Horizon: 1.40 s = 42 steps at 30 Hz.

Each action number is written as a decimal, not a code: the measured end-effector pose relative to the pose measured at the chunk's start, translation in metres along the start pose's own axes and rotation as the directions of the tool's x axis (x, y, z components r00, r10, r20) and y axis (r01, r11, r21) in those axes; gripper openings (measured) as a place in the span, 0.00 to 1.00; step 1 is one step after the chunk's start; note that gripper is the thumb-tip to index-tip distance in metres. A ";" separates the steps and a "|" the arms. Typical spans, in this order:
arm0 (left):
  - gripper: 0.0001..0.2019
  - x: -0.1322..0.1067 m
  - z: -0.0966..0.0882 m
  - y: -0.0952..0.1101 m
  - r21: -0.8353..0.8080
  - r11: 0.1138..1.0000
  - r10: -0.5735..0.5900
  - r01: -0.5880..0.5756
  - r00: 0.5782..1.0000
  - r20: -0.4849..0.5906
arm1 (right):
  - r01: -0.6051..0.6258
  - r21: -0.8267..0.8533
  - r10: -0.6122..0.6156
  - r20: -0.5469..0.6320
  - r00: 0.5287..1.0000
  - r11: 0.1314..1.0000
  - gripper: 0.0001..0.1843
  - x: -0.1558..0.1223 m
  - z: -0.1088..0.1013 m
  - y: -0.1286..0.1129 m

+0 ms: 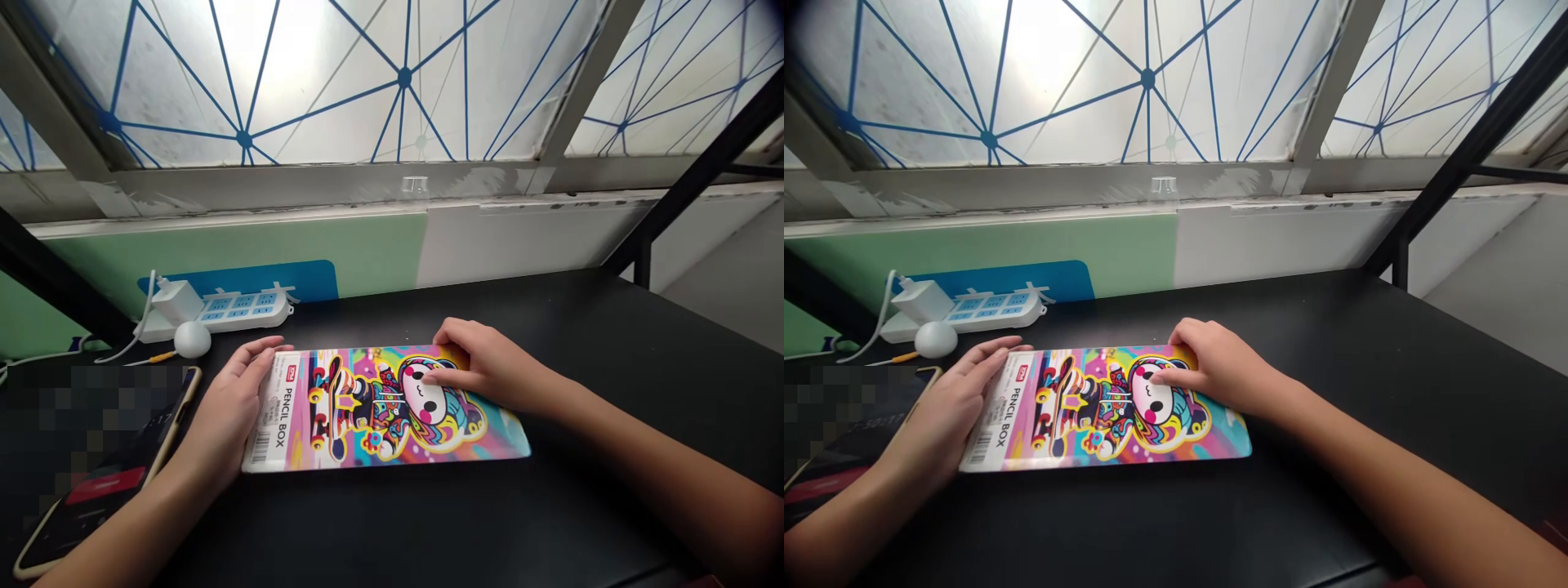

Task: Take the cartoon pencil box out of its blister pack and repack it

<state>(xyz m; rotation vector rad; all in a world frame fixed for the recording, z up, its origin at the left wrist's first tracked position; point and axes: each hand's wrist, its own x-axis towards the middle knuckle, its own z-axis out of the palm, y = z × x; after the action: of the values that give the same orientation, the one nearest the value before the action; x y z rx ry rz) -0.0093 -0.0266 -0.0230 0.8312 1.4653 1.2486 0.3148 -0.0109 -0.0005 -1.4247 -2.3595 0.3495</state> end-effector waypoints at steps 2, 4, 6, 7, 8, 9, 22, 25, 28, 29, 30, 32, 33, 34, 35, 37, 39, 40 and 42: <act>0.11 -0.002 0.000 0.002 -0.018 1.000 0.014 -0.014 1.000 0.005 | 0.087 -0.059 -0.093 -0.123 0.988 0.994 0.23 -0.002 -0.001 0.000; 0.11 -0.005 0.001 0.002 -0.064 0.994 0.085 -0.084 0.996 0.007 | 0.174 -0.141 -0.203 -0.235 0.950 0.975 0.23 -0.004 -0.002 -0.001; 0.12 -0.010 0.001 0.003 -0.127 0.979 0.163 -0.157 0.986 0.037 | 0.242 -0.212 -0.300 -0.313 0.901 0.947 0.22 -0.007 -0.004 -0.002; 0.13 -0.012 0.001 0.003 -0.155 0.970 0.197 -0.187 0.979 0.055 | 0.267 -0.240 -0.339 -0.341 0.877 0.933 0.21 -0.008 -0.005 -0.003; 0.13 -0.014 0.001 0.004 -0.175 0.961 0.229 -0.215 0.971 0.069 | 0.286 -0.266 -0.370 -0.361 0.856 0.921 0.20 -0.009 -0.006 -0.004; 0.13 -0.016 0.001 0.004 -0.185 0.953 0.258 -0.241 0.963 0.078 | 0.300 -0.289 -0.396 -0.377 0.837 0.909 0.19 -0.010 -0.007 -0.006; 0.21 -0.020 -0.005 0.020 -0.311 0.934 0.214 -0.175 0.972 0.097 | 0.358 -0.350 -0.482 -0.389 0.785 0.866 0.14 -0.027 -0.006 -0.027; 0.18 -0.020 -0.008 0.026 -0.295 0.936 0.231 -0.192 0.968 0.102 | 0.363 -0.371 -0.496 -0.377 0.782 0.855 0.12 -0.030 -0.005 -0.030; 0.16 -0.017 -0.016 0.031 -0.169 0.947 0.299 -0.272 0.939 0.167 | 0.373 -0.412 -0.517 -0.328 0.790 0.831 0.09 -0.030 -0.005 -0.032; 0.15 -0.016 -0.020 0.032 -0.059 0.950 0.312 -0.307 0.920 0.239 | 0.381 -0.430 -0.527 -0.299 0.796 0.819 0.09 -0.030 -0.005 -0.033; 0.15 -0.015 -0.025 0.032 0.086 0.932 0.308 -0.353 0.892 0.331 | 0.392 -0.446 -0.537 -0.267 0.800 0.805 0.08 -0.030 -0.004 -0.034; 0.18 -0.013 -0.033 0.032 0.383 0.783 0.243 -0.490 0.807 0.538 | 0.425 -0.473 -0.563 -0.198 0.802 0.772 0.08 -0.030 0.000 -0.038; 0.22 -0.013 -0.035 0.030 0.481 0.669 0.201 -0.567 0.761 0.617 | 0.442 -0.485 -0.575 -0.162 0.802 0.754 0.07 -0.030 0.003 -0.040; 0.27 -0.013 -0.037 0.028 0.540 0.554 0.159 -0.633 0.717 0.678 | 0.457 -0.498 -0.582 -0.125 0.803 0.737 0.07 -0.030 0.006 -0.042; 0.31 -0.013 -0.038 0.026 0.566 0.456 0.133 -0.687 0.681 0.720 | 0.471 -0.507 -0.586 -0.087 0.805 0.722 0.06 -0.031 0.010 -0.044; 0.36 -0.013 -0.038 0.022 0.561 0.325 0.106 -0.761 0.619 0.778 | 0.492 -0.501 -0.571 -0.005 0.821 0.712 0.08 -0.032 0.019 -0.047; 0.36 -0.013 -0.036 0.019 0.541 0.271 0.102 -0.796 0.583 0.806 | 0.504 -0.452 -0.542 0.053 0.838 0.736 0.16 -0.032 0.024 -0.048; 0.36 -0.013 -0.035 0.019 0.536 0.260 0.098 -0.803 0.574 0.813 | 0.507 -0.417 -0.530 0.070 0.845 0.754 0.19 -0.032 0.025 -0.047; 0.36 -0.013 -0.033 0.018 0.534 0.247 0.088 -0.809 0.568 0.819 | 0.509 -0.333 -0.514 0.081 0.854 0.793 0.21 -0.031 0.023 -0.046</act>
<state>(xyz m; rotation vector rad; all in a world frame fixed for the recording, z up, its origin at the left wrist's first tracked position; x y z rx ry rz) -0.0392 -0.0438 -0.0037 2.4201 1.1731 0.2430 0.2812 -0.0601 -0.0087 -0.8293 -2.7652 -0.2348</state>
